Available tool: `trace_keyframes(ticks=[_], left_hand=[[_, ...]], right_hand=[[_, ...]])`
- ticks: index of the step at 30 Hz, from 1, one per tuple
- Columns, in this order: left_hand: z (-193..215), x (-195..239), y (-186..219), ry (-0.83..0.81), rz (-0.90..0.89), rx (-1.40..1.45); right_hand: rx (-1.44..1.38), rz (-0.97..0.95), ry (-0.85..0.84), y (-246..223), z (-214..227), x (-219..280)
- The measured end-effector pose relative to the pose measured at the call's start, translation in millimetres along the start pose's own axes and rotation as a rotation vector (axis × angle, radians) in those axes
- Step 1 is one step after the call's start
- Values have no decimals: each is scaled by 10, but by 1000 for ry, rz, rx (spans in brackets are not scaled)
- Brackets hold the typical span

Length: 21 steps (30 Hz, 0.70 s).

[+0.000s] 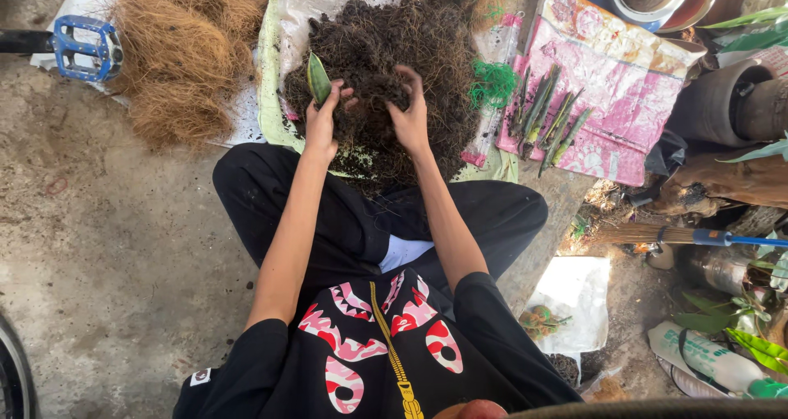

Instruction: The person wraps a plant in a bundle of coconut coir and secures it with green string. They then pick up another plant and begin wrapping it in coir as well.

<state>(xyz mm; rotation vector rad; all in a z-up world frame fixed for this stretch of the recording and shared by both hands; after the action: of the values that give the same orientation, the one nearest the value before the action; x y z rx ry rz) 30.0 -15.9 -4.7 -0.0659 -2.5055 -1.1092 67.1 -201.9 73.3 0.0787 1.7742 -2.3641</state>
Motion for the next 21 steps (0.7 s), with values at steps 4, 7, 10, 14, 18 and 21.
trace_keyframes(ticks=[4, 7, 10, 14, 18, 21], left_hand=[[-166, -10, -345, 18, 198, 228], [-257, -75, -474, 2, 176, 310], [-186, -173, -455, 47, 66, 260], [24, -264, -367, 171, -18, 184], [47, -252, -195, 209, -78, 138], [-108, -211, 79, 14, -188, 214]], right_hand=[[-33, -15, -62, -198, -151, 67], [423, -41, -40, -346, -168, 105], [363, 202, -83, -706, -164, 97], [153, -33, -167, -380, -13, 38], [-12, -274, -136, 268, 128, 60], [-188, -294, -52, 676, 310, 25]])
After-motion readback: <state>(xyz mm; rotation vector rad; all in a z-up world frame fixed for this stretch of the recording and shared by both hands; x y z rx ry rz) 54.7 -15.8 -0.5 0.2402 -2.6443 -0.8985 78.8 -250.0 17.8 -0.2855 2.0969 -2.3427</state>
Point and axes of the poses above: each hand's wrist, its own x-axis away from the middle knuckle, its own z-axis out of the back of the hand, y = z × x, the point moved 10 cm from there along -x, towards the middle knuckle, and after that the axes turned 4 degrees about x, right-handed, at the moved point
